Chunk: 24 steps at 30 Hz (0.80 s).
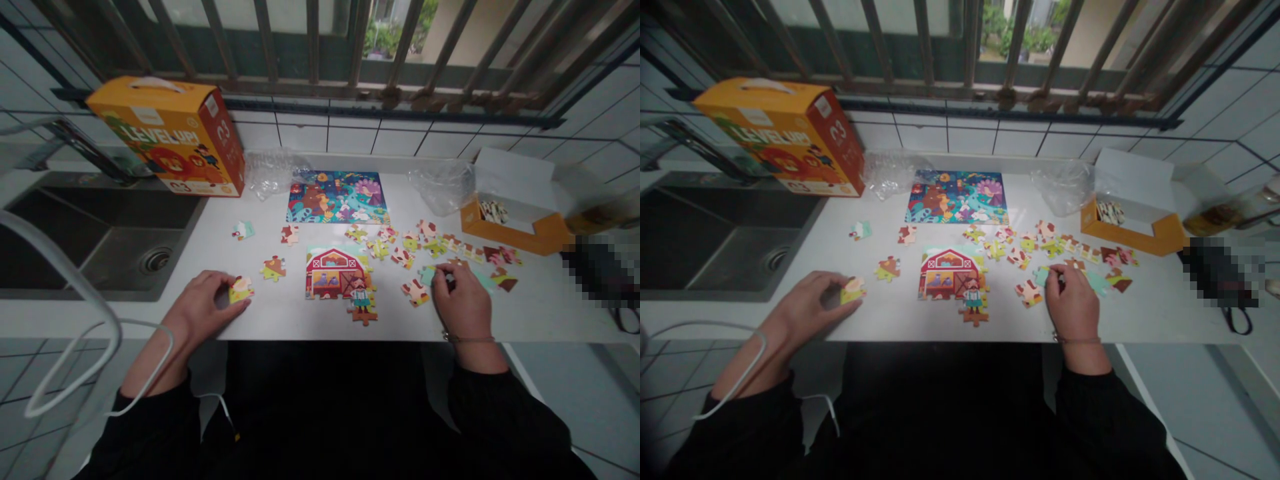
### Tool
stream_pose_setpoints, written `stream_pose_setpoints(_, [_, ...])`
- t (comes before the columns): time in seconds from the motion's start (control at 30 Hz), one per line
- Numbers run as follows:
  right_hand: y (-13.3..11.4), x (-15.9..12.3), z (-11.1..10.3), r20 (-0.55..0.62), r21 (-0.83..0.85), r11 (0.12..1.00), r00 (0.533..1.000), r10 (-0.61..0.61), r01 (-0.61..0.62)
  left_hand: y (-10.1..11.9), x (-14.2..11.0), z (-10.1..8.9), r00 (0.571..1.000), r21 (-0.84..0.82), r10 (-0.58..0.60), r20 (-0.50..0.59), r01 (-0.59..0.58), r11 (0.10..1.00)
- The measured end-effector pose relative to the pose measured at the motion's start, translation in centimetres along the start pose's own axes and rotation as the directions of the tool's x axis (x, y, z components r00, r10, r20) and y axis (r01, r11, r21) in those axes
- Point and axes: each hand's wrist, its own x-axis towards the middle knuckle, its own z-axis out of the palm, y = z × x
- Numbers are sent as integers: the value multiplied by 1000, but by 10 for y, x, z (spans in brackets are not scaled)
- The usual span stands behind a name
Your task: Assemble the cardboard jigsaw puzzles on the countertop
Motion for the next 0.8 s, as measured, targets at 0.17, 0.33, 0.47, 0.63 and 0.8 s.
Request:
stream_pose_setpoints(0.17, [-2,0,-1,-3,-7,1000,1000,-16,16,18,-3,4,988,-143,153,33,-147,979])
stream_pose_setpoints(0.33, [-2,0,-1,2,-14,1000,1000,-10,10,58,-9,26,961,-197,275,-25,-274,941])
stream_pose_setpoints(0.47, [-2,0,-1,14,-15,1000,1000,-7,7,94,-12,53,922,-178,373,-100,-386,905])
stream_pose_setpoints(0.63, [-1,-1,0,12,-16,1000,1000,-3,3,119,-10,68,895,-155,440,-72,-446,882])
stream_pose_setpoints(0.8, [2,-1,1,6,-21,1000,1000,-3,3,121,-8,65,893,-141,448,-42,-449,882])
